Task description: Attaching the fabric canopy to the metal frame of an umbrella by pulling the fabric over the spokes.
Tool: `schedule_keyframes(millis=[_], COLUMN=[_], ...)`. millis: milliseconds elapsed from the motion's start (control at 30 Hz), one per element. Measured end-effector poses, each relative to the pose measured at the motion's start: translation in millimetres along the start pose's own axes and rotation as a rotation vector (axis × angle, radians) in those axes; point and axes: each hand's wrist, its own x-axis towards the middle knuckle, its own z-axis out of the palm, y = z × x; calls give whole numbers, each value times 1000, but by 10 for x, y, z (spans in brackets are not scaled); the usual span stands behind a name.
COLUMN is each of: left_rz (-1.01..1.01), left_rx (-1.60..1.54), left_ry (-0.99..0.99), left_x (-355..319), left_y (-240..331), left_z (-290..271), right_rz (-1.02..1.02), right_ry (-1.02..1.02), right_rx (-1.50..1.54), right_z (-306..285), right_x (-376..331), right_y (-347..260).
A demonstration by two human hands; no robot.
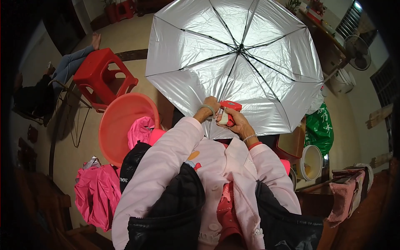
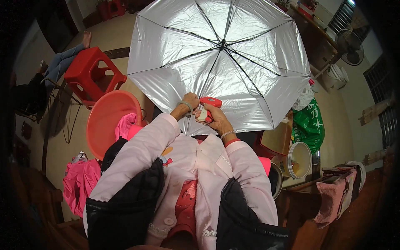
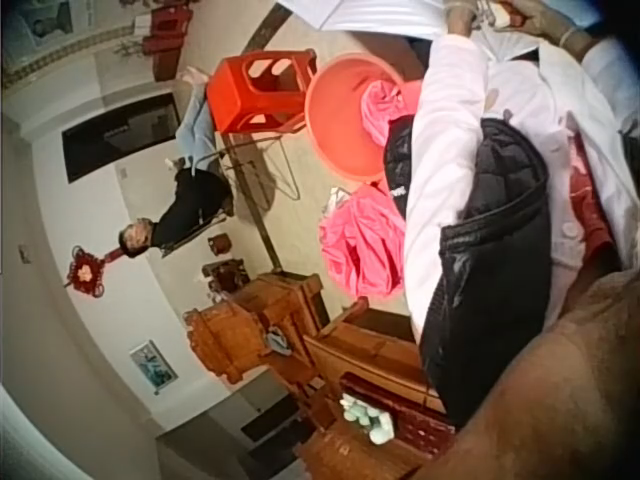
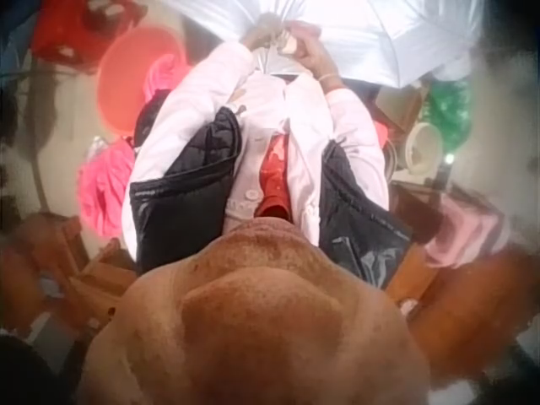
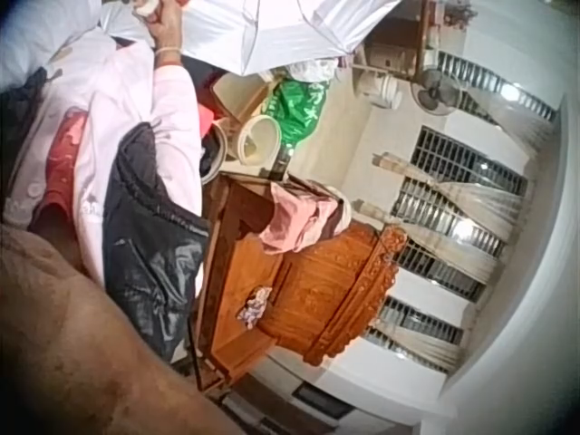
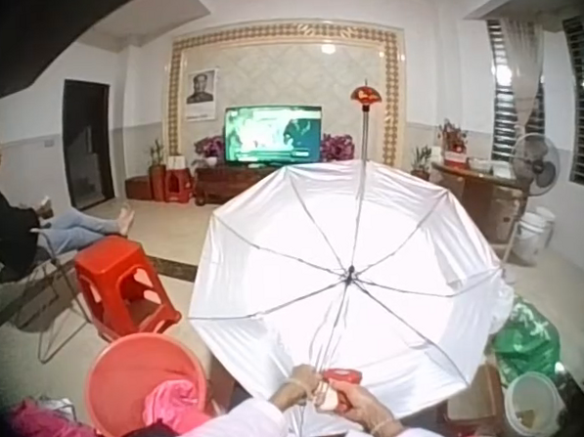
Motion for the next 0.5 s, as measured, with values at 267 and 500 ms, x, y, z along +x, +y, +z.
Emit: schedule_keyframes(millis=[267,500], left_rz=[-67,4], left_rx=[-55,103], left_ry=[-1,2], left_x=[33,102], left_y=[-34,-108], left_z=[27,77], right_rz=[-6,-15], right_ry=[-14,-18], right_rx=[4,13], right_z=[-25,-7], right_x=[11,-3], right_y=[0,3])
